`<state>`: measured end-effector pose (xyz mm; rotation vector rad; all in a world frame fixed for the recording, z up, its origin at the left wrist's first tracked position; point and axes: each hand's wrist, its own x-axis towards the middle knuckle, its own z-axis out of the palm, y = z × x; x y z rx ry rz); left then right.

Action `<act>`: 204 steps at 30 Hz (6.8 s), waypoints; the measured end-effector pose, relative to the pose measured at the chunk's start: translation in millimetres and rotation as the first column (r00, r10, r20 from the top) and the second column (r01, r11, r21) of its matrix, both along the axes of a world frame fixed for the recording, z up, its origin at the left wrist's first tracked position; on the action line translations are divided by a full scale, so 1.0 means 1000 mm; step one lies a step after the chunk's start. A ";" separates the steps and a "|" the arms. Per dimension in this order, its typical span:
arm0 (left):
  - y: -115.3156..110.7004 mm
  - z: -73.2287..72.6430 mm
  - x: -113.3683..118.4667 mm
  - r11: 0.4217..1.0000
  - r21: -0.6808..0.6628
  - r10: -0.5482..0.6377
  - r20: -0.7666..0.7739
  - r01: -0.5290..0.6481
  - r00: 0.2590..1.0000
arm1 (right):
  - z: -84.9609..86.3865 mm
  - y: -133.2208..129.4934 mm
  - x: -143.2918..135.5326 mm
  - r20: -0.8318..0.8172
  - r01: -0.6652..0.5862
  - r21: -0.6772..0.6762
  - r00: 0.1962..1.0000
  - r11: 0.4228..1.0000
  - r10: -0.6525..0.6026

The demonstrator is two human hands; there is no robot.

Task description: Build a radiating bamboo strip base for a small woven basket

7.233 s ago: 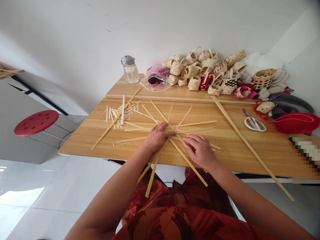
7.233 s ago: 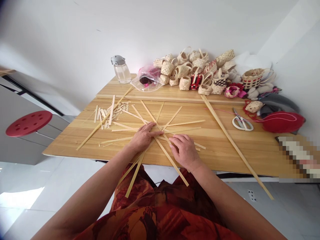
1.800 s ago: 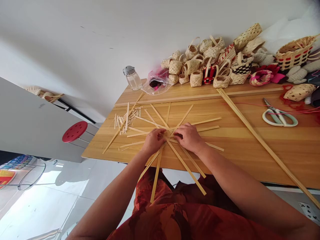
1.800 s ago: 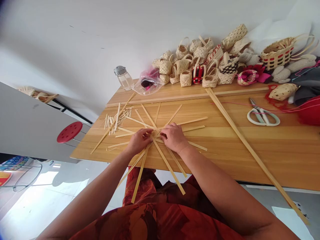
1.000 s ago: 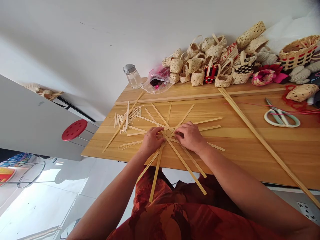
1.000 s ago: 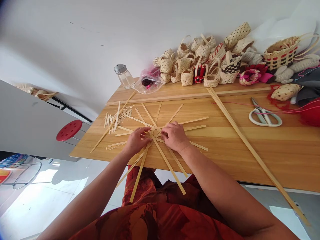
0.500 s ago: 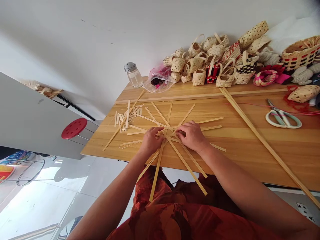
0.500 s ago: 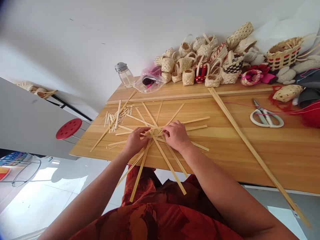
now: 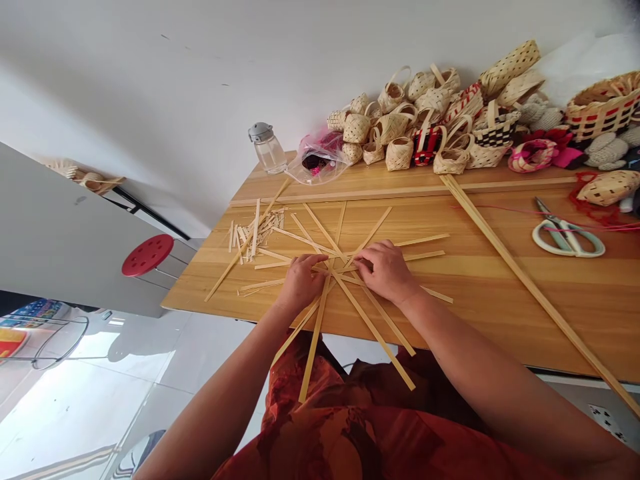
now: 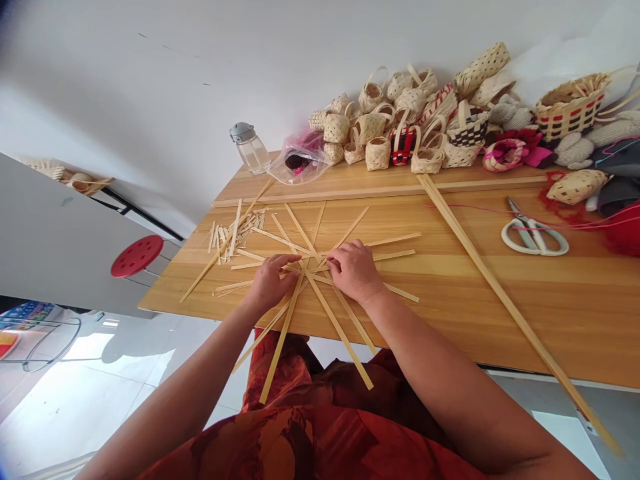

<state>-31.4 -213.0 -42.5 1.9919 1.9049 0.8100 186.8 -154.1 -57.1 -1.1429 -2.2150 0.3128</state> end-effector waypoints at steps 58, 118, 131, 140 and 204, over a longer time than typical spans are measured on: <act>0.021 0.017 0.015 0.959 -0.213 -0.259 -0.398 0.187 0.880 | -0.002 0.001 0.000 0.067 0.005 0.020 0.998 1.000 -0.006; 0.027 0.007 -0.001 0.942 -0.169 -0.333 -0.358 0.291 0.872 | -0.001 0.002 0.001 0.057 0.089 -0.004 0.994 0.996 -0.088; 0.023 0.010 0.003 0.946 -0.195 -0.319 -0.404 0.260 0.857 | -0.001 0.002 0.001 0.053 0.087 0.004 0.995 0.996 -0.087; 0.018 0.003 0.006 0.958 -0.160 -0.282 -0.397 0.236 0.873 | -0.002 0.005 0.002 -0.028 0.017 0.086 1.000 0.996 -0.015; 0.007 -0.014 0.019 0.989 -0.023 -0.145 -0.427 0.149 0.893 | 0.039 -0.007 0.029 0.624 0.176 0.022 0.767 0.984 -0.151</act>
